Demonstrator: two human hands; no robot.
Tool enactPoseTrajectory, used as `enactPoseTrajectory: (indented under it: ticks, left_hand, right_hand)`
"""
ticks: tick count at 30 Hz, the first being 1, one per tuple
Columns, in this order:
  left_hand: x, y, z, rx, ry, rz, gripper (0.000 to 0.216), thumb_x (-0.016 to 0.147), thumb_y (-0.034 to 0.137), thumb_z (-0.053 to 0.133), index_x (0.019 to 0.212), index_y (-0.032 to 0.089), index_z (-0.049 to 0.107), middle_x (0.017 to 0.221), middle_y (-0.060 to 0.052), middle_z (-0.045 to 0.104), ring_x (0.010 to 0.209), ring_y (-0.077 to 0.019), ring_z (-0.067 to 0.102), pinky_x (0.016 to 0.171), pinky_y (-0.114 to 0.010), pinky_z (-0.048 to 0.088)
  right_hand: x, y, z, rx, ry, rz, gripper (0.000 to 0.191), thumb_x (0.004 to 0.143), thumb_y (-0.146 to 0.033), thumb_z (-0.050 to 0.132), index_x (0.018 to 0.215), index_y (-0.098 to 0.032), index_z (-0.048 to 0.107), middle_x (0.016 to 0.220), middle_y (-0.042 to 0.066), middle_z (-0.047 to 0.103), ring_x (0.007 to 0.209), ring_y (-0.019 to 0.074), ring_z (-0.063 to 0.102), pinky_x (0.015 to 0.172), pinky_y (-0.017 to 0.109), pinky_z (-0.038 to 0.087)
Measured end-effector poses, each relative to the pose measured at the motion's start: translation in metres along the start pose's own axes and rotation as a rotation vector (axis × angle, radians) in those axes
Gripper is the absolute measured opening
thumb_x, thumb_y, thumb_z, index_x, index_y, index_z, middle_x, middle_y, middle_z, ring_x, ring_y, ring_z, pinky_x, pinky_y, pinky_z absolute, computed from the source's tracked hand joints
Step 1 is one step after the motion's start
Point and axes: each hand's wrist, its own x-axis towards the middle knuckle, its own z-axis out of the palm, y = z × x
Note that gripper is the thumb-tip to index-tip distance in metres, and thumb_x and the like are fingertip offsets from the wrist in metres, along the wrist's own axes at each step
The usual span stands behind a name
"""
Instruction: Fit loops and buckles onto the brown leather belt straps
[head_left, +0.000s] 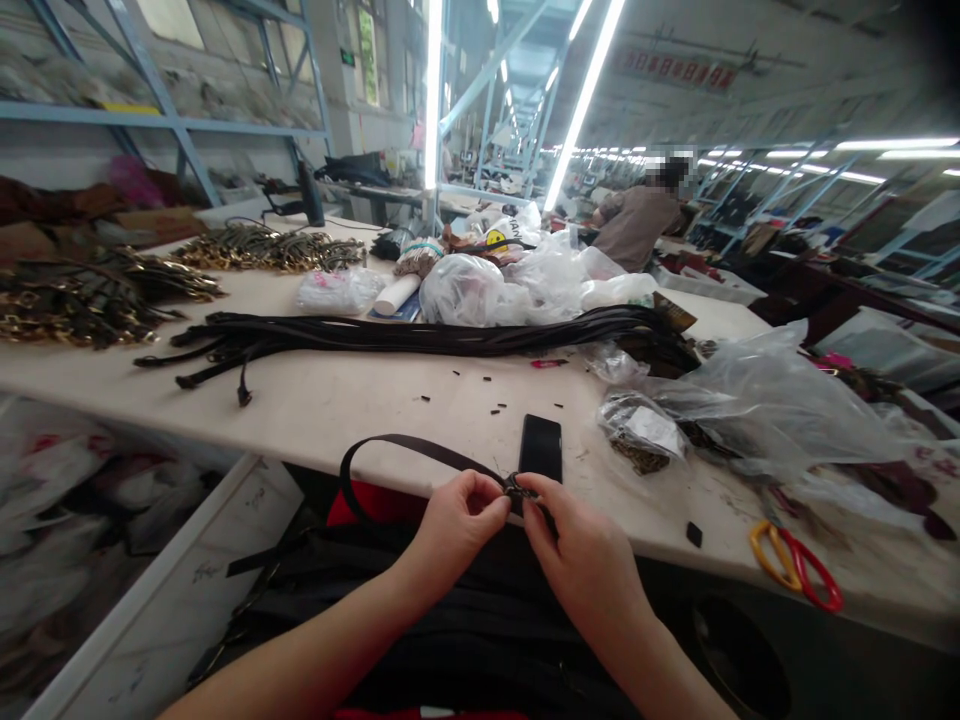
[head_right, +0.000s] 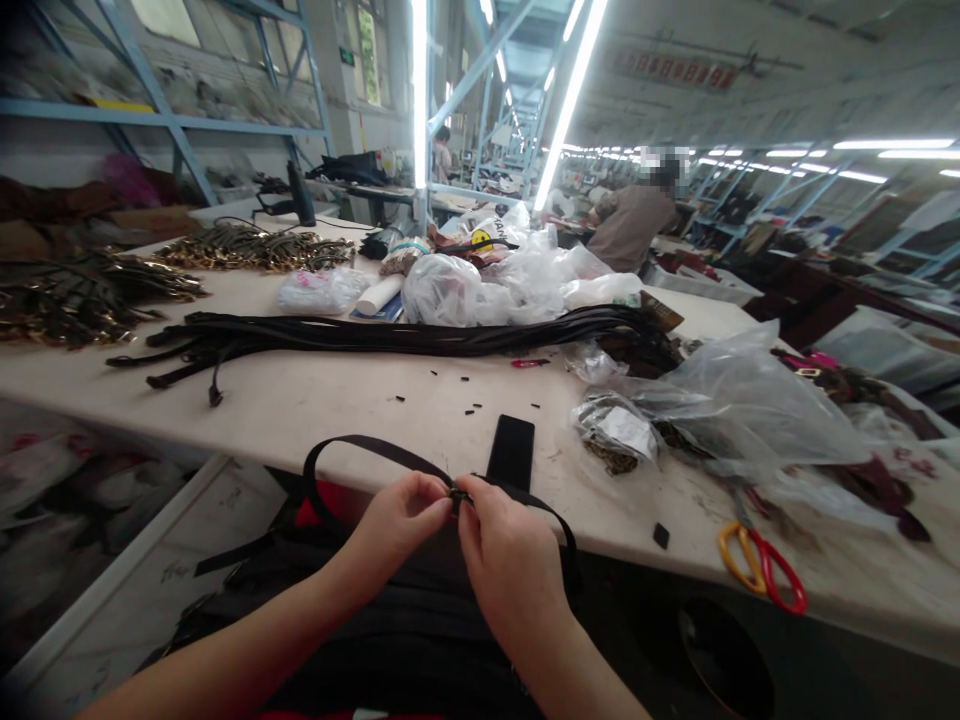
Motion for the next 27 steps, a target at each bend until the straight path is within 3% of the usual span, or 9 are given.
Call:
enactPoseTrajectory:
  ticks: [6, 10, 13, 15, 17, 19, 22, 25, 27]
  left_hand:
    - [-0.005, 0.000, 0.001, -0.091, -0.039, -0.060, 0.016, 0.071, 0.029, 0.061, 0.074, 0.015, 0.055, 0.073, 0.000, 0.059, 0.071, -0.0135, 0.054, 0.069, -0.026, 0.041]
    - [-0.010, 0.003, -0.002, -0.274, -0.042, -0.137, 0.018, 0.072, 0.028, 0.062, 0.081, 0.014, 0.052, 0.073, 0.002, 0.056, 0.070, -0.0102, 0.051, 0.068, -0.022, 0.040]
    - [-0.008, 0.007, -0.009, -0.341, -0.078, -0.134, 0.025, 0.067, 0.020, 0.066, 0.084, 0.016, 0.049, 0.071, 0.005, 0.053, 0.067, -0.0077, 0.050, 0.063, -0.019, 0.039]
    - [-0.003, 0.014, -0.024, -0.346, -0.107, -0.128, 0.024, 0.065, 0.016, 0.067, 0.082, 0.015, 0.051, 0.069, 0.005, 0.052, 0.063, -0.0066, 0.050, 0.059, -0.018, 0.039]
    - [0.000, 0.024, -0.051, -0.377, 0.012, -0.106, 0.024, 0.064, 0.016, 0.068, 0.080, 0.015, 0.051, 0.066, 0.005, 0.052, 0.057, -0.0054, 0.050, 0.055, -0.016, 0.040]
    - [0.002, 0.034, -0.082, -0.464, 0.244, -0.069, 0.029, 0.061, 0.015, 0.071, 0.081, 0.016, 0.051, 0.063, 0.006, 0.053, 0.052, -0.0047, 0.051, 0.053, -0.015, 0.041]
    - [0.001, 0.042, -0.108, -0.641, 0.356, -0.027, 0.032, 0.059, 0.011, 0.072, 0.084, 0.017, 0.053, 0.064, 0.006, 0.056, 0.051, -0.0052, 0.053, 0.052, -0.015, 0.045]
    - [-0.009, 0.045, -0.088, -0.690, 0.133, -0.019, 0.027, 0.067, 0.028, 0.069, 0.089, 0.018, 0.057, 0.073, 0.002, 0.061, 0.062, -0.0114, 0.058, 0.056, -0.022, 0.050]
    - [-0.020, 0.052, -0.060, -0.453, -0.129, -0.026, 0.024, 0.074, 0.040, 0.061, 0.083, 0.017, 0.060, 0.072, 0.000, 0.061, 0.067, -0.0140, 0.058, 0.058, -0.024, 0.048]
  right_hand:
    - [0.001, 0.003, 0.010, 0.037, 0.009, -0.004, 0.025, 0.087, -0.022, 0.039, 0.102, -0.017, 0.059, 0.094, 0.006, 0.066, 0.077, 0.0196, 0.063, 0.066, 0.030, 0.048]
    - [0.004, 0.009, 0.017, 0.145, -0.120, -0.007, 0.027, 0.087, -0.031, 0.044, 0.109, -0.019, 0.055, 0.098, 0.005, 0.064, 0.084, 0.0191, 0.062, 0.070, 0.030, 0.050]
    - [0.006, 0.012, 0.017, 0.063, -0.190, -0.110, 0.030, 0.081, -0.037, 0.055, 0.108, -0.022, 0.056, 0.090, 0.003, 0.061, 0.071, 0.0188, 0.060, 0.059, 0.030, 0.048]
    - [0.008, 0.014, 0.012, -0.028, -0.112, -0.177, 0.024, 0.080, -0.035, 0.056, 0.100, -0.021, 0.058, 0.081, 0.003, 0.058, 0.065, 0.0187, 0.057, 0.055, 0.031, 0.046]
    - [0.010, 0.019, 0.002, -0.077, 0.040, -0.229, 0.019, 0.080, -0.031, 0.054, 0.095, -0.019, 0.059, 0.082, 0.005, 0.057, 0.071, 0.0204, 0.056, 0.062, 0.033, 0.046]
    - [0.013, 0.022, -0.010, -0.065, 0.131, -0.262, 0.017, 0.080, -0.028, 0.054, 0.092, -0.017, 0.059, 0.086, 0.006, 0.057, 0.078, 0.0206, 0.056, 0.069, 0.034, 0.046]
    - [0.018, 0.020, -0.024, 0.059, 0.094, -0.277, 0.016, 0.080, -0.024, 0.054, 0.094, -0.017, 0.057, 0.089, 0.006, 0.058, 0.078, 0.0168, 0.057, 0.070, 0.029, 0.047]
    - [0.020, 0.007, -0.027, 0.170, 0.079, -0.316, 0.018, 0.083, -0.024, 0.053, 0.099, -0.017, 0.055, 0.089, 0.005, 0.060, 0.078, 0.0149, 0.058, 0.069, 0.026, 0.048]
    - [0.018, -0.003, -0.020, 0.225, 0.081, -0.377, 0.027, 0.084, -0.030, 0.053, 0.107, -0.016, 0.052, 0.090, 0.007, 0.061, 0.079, 0.0154, 0.059, 0.069, 0.025, 0.049]
